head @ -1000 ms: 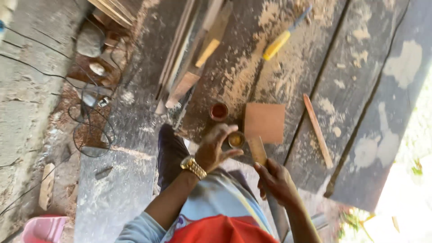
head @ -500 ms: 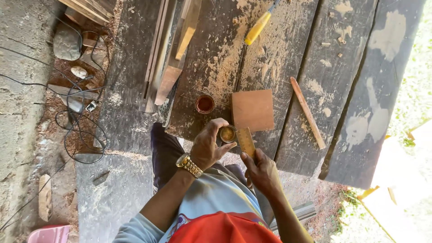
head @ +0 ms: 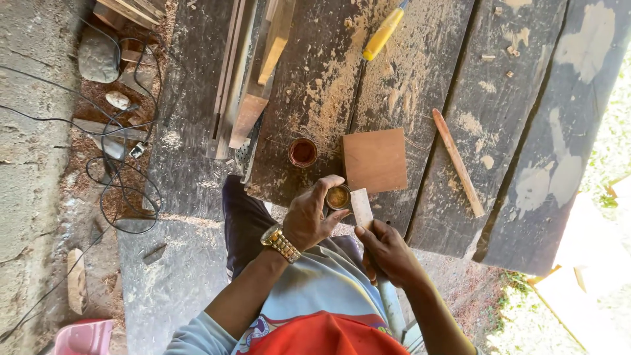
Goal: Mixing epoxy adhesive and applying it to a small wooden block at a workbench.
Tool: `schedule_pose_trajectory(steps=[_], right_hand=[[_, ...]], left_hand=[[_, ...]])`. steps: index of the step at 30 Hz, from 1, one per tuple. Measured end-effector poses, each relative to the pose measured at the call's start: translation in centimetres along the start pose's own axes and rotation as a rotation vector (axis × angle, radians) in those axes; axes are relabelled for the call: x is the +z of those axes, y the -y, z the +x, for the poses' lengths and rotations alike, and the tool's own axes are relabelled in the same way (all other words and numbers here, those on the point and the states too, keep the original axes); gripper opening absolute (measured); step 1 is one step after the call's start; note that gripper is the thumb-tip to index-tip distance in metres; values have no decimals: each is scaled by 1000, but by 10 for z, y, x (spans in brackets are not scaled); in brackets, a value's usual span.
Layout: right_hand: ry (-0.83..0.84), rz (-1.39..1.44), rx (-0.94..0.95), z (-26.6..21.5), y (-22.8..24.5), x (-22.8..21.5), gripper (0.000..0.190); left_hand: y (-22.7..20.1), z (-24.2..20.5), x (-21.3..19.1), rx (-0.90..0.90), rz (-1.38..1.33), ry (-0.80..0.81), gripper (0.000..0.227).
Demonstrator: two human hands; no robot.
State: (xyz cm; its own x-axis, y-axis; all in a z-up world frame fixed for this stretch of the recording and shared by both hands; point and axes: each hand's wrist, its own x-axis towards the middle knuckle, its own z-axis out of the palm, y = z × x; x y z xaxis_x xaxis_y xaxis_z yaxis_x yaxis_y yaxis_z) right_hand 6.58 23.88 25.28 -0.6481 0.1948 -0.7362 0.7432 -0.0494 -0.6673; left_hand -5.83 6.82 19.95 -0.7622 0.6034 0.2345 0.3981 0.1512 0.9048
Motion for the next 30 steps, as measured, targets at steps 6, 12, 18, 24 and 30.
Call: schedule_pose_trajectory(steps=[6,12,18,24,30], right_hand=[[96,179,171,-4,3,-9,31],[29,-1,60,-8,21,-9,35],[-294,-270,-182,-13,13,-7,35],[-200,-410,-66,-26,11,3,36],[-230,-420,-103,-36,14,6,34]], left_hand=[[1,-3,2,47,-14,-45,67],[5,3,-8,88,-6,-65,64],[-20,10,-23,23,192,49,66],[-12,6,-29,202,239,155,79],[4,-2,-2,70,93,89,73]])
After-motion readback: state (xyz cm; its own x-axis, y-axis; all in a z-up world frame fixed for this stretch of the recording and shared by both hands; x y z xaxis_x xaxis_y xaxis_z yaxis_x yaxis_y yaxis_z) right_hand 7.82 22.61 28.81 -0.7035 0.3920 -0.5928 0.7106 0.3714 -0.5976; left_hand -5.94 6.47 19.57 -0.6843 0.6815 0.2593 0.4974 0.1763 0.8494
